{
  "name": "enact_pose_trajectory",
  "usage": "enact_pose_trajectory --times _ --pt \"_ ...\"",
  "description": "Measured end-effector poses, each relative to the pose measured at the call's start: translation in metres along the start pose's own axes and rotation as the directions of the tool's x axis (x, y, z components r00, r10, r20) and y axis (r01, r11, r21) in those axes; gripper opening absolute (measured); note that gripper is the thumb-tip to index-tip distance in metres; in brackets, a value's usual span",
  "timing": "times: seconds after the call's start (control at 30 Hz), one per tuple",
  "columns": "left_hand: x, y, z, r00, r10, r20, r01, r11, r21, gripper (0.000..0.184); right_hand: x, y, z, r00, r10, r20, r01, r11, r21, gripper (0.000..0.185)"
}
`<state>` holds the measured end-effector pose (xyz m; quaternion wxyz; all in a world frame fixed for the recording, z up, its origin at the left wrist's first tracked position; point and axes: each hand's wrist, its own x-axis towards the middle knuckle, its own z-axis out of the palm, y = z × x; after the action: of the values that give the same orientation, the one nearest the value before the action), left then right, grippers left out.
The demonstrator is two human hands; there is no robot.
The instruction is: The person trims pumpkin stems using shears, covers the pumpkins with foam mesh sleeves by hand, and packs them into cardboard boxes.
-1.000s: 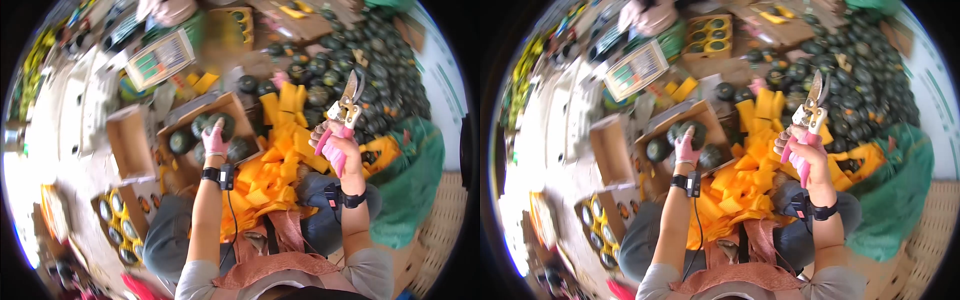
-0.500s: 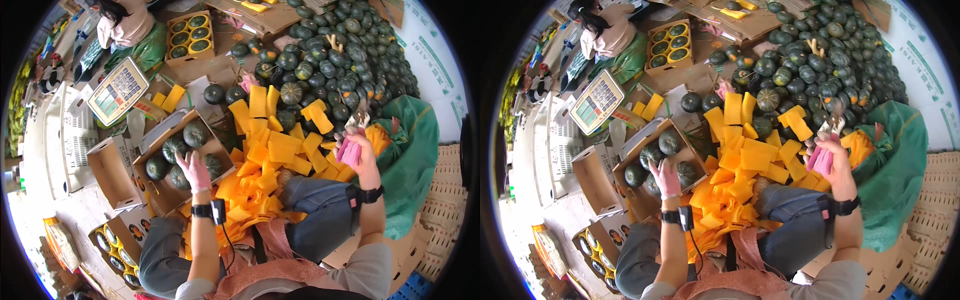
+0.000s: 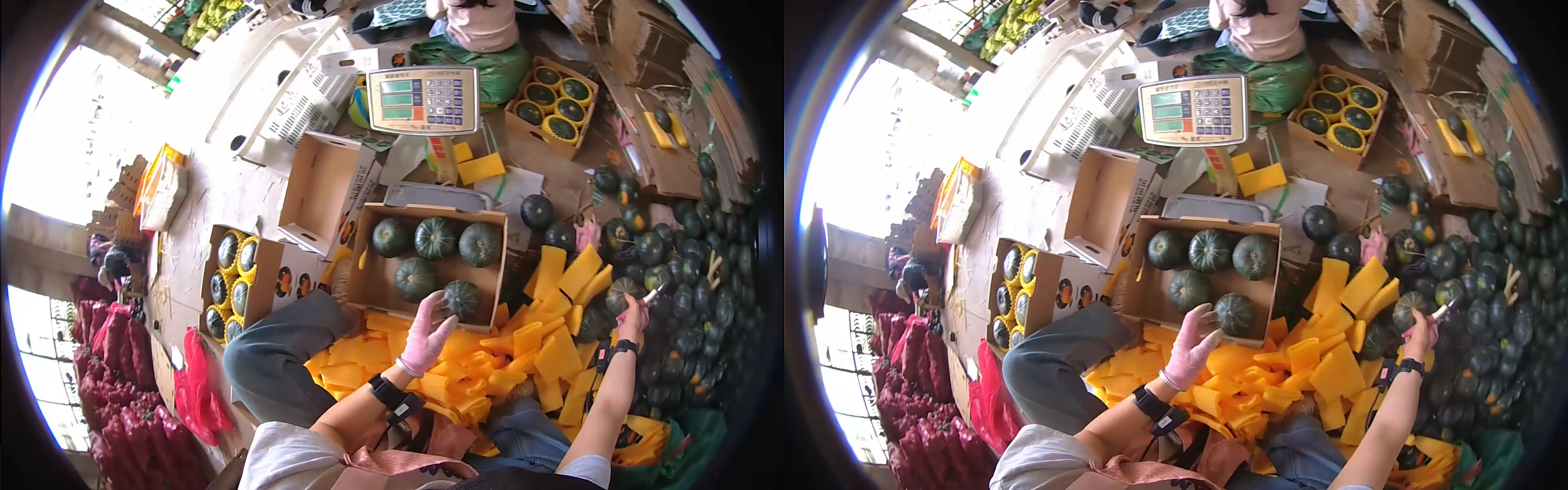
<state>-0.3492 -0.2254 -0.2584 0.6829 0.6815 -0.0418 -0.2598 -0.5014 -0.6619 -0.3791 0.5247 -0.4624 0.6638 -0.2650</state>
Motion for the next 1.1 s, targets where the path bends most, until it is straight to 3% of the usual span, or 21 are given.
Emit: enact_pose_trajectory --times 0.1,0.23,0.27,0.3,0.37,0.4,0.47,0.53,0.6,0.7,0.73,0.8,0.83,0.87,0.93,0.97,1.03,1.1 --pt "0.008 -0.002 0.001 0.999 -0.035 -0.001 0.035 0.999 -0.023 0.050 0.012 0.010 0.005 0.998 -0.062 -0.002 0.061 0.990 -0.130 0.039" --pt "0.012 -0.002 0.014 0.997 -0.057 0.046 0.061 0.992 -0.110 0.043 0.013 0.013 0.005 1.000 0.019 0.006 -0.019 1.000 -0.013 0.041" --pt "0.013 -0.004 0.018 0.995 -0.058 0.076 0.067 0.990 -0.124 0.042 0.021 0.018 0.001 0.999 0.016 0.050 -0.015 1.000 -0.021 0.038" --pt "0.014 -0.007 0.021 0.995 -0.070 0.077 0.081 0.985 -0.150 0.040 -0.016 -0.008 0.006 0.979 -0.044 0.197 0.020 0.993 0.118 0.036" --pt "0.013 0.008 0.026 0.994 -0.051 0.099 0.058 0.996 -0.070 0.037 -0.035 -0.026 0.004 0.980 -0.018 0.199 -0.007 0.992 0.123 0.031" --pt "0.013 0.015 0.029 0.990 -0.075 0.122 0.078 0.997 -0.017 0.035 -0.038 -0.027 0.005 0.995 0.024 0.100 -0.040 0.987 0.159 0.028" --pt "0.012 0.013 0.032 0.977 -0.116 0.180 0.118 0.993 -0.001 0.026 -0.018 -0.010 0.000 0.996 -0.038 0.078 0.014 0.957 0.290 0.039" --pt "0.006 0.013 0.042 0.956 -0.164 0.243 0.181 0.982 -0.048 0.024 -0.022 -0.010 0.002 0.999 -0.051 0.004 0.048 0.965 0.256 0.035" --pt "0.004 0.012 0.048 0.920 -0.131 0.370 0.150 0.989 -0.021 0.024 -0.020 -0.004 0.000 0.996 -0.082 0.040 0.072 0.973 0.220 0.032" --pt "-0.007 0.030 0.063 0.877 -0.106 0.469 0.105 0.994 0.029 0.028 -0.025 -0.012 0.010 0.998 -0.030 0.051 0.024 0.993 0.116 0.033" --pt "-0.011 0.031 0.063 0.858 -0.105 0.502 0.088 0.994 0.057 0.029 -0.024 -0.004 0.014 0.984 -0.153 0.092 0.138 0.978 0.154 0.034" --pt "-0.015 0.033 0.062 0.826 -0.125 0.549 0.099 0.992 0.077 0.031 -0.031 -0.008 0.013 0.965 -0.244 0.100 0.242 0.970 0.032 0.034" --pt "-0.016 0.030 0.061 0.812 -0.126 0.570 0.096 0.992 0.081 0.033 -0.051 -0.026 0.010 0.948 -0.257 0.186 0.252 0.966 0.051 0.034" --pt "-0.015 0.027 0.062 0.799 -0.118 0.590 0.089 0.993 0.079 0.035 -0.068 -0.046 0.002 0.952 -0.140 0.273 0.168 0.982 -0.081 0.038" --pt "-0.014 0.031 0.072 0.816 -0.114 0.566 0.159 0.987 -0.030 0.046 -0.073 -0.043 -0.007 0.872 -0.278 0.403 0.223 0.958 0.179 0.043" --pt "-0.015 0.034 0.078 0.827 -0.117 0.550 0.194 0.977 -0.084 0.051 -0.076 -0.043 -0.009 0.833 -0.279 0.478 0.160 0.948 0.275 0.061" --pt "-0.013 0.044 0.094 0.853 -0.122 0.507 0.271 0.934 -0.232 0.090 -0.132 -0.078 -0.022 0.749 -0.218 0.625 0.108 0.972 0.209 0.068" --pt "-0.009 0.033 0.103 0.843 -0.114 0.526 0.361 0.845 -0.395 0.095 -0.199 -0.103 -0.027 0.677 -0.165 0.717 0.099 0.986 0.133 0.071"
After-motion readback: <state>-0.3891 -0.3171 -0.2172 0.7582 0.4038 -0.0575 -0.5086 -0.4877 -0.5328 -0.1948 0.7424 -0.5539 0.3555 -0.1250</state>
